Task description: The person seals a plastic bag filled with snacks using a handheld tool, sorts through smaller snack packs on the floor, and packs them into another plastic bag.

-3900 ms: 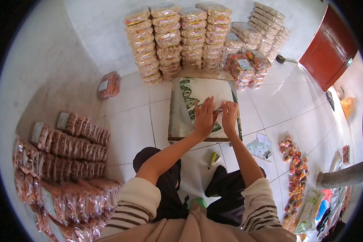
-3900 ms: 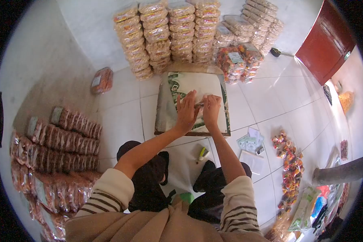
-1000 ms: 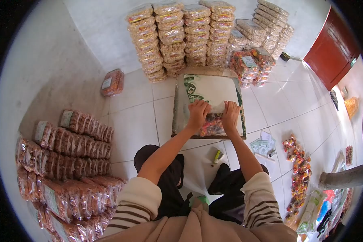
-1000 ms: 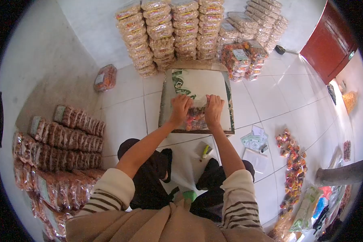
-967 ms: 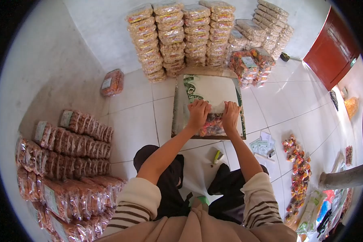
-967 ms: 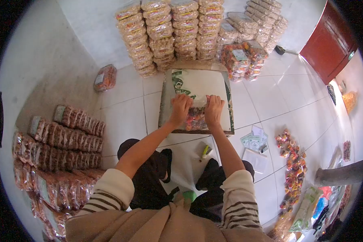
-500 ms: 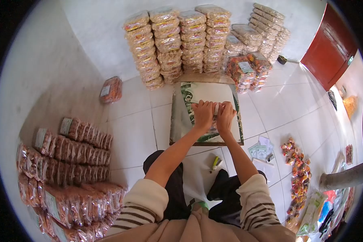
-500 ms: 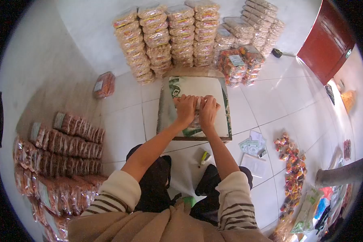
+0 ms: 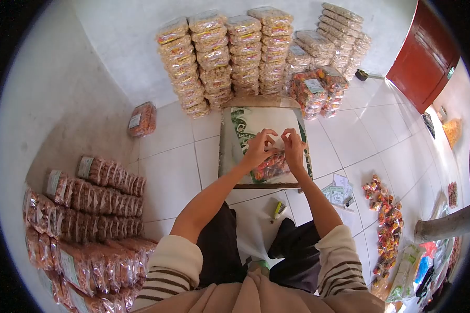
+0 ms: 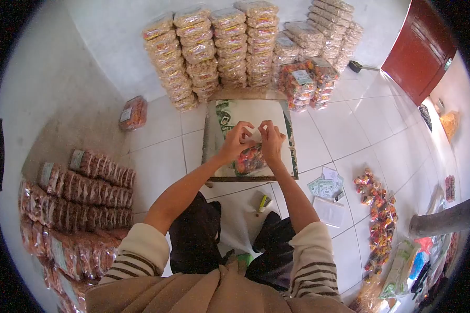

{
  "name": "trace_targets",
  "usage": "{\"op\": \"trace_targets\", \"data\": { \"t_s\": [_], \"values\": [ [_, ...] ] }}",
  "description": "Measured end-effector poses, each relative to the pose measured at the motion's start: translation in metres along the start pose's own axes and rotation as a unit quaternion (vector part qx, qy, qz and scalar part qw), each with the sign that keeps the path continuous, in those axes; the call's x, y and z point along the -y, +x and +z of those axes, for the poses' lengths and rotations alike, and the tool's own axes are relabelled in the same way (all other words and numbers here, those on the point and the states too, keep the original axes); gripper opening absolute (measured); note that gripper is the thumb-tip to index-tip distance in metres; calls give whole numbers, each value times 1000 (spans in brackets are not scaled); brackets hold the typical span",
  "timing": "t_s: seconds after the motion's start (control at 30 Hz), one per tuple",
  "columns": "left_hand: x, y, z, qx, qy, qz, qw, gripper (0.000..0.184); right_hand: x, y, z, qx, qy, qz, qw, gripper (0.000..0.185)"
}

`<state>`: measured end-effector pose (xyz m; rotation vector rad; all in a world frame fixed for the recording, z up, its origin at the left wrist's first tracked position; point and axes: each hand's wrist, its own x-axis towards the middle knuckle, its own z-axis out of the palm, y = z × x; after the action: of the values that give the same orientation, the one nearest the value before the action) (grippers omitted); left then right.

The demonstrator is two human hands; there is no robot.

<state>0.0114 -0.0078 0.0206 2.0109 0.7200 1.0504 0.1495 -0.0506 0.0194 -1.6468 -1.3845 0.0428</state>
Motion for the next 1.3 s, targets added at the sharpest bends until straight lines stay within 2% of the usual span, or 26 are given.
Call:
{"op": "trace_targets", "data": {
  "t_s": [0.07, 0.13, 0.27, 0.33, 0.47, 0.53, 0.57, 0.63, 0.67, 0.73, 0.77, 0.83, 0.87, 0.93, 1.07, 1.17, 1.23, 1.3],
  "values": [
    [-1, 1, -4, 18, -24, -7, 1000, 50, -2, 3, -2, 34, -16, -13, 999, 9],
    [-6, -1, -6, 15, 112, 56, 992, 46, -5, 5, -3, 71, 8, 29, 997, 11],
    [-13, -7, -6, 9, 215, 94, 972, 44, -15, 10, -3, 81, 58, 70, 993, 17],
    [-12, -9, -1, 0, 328, 128, 936, 44, -12, 12, -9, 122, 97, 136, 978, 24],
    [-23, -14, 1, -7, 348, 120, 930, 43, -13, 16, -13, 158, 174, 188, 954, 27],
    [-26, -15, 2, -24, 352, 133, 926, 36, -16, 18, -17, 191, 293, 260, 900, 28],
    [-28, -15, 1, -24, 352, 133, 926, 36, -19, 18, -16, 191, 292, 260, 900, 28],
    [-28, -17, 2, -28, 352, 137, 926, 36, -23, 16, -14, 194, 154, 147, 958, 27],
    [-28, -16, 3, -27, 352, 137, 926, 36, -26, 16, -14, 194, 154, 148, 958, 27],
    [-26, -16, 3, -24, 345, 131, 929, 40, -10, 18, -24, 210, -11, 143, 967, 29],
    [-26, -16, 4, -24, 345, 131, 929, 40, -3, 20, -28, 210, -11, 143, 967, 29],
    [-27, -17, 6, -36, 365, 129, 921, 39, 3, 22, -31, 251, -102, 146, 951, 35],
    [-27, -16, 7, -36, 365, 129, 921, 39, 1, 20, -30, 251, -102, 147, 951, 35],
    [-28, -16, 8, -44, 372, 122, 919, 37, -6, 15, -22, 181, -128, 104, 970, 38],
    [-31, -18, 10, -48, 382, 117, 915, 37, -15, 14, -19, 194, -134, 98, 967, 37],
    [-27, -14, 6, -38, 333, 98, 937, 39, -15, 14, -16, 191, -113, 122, 967, 35],
    [-31, -12, 3, -21, 240, 37, 970, 42, -20, 13, -11, 137, -79, 99, 982, 37],
    [-32, -10, 1, -24, 199, 18, 980, 44, -17, 11, -11, 128, -82, 110, 982, 37]
  ]
}}
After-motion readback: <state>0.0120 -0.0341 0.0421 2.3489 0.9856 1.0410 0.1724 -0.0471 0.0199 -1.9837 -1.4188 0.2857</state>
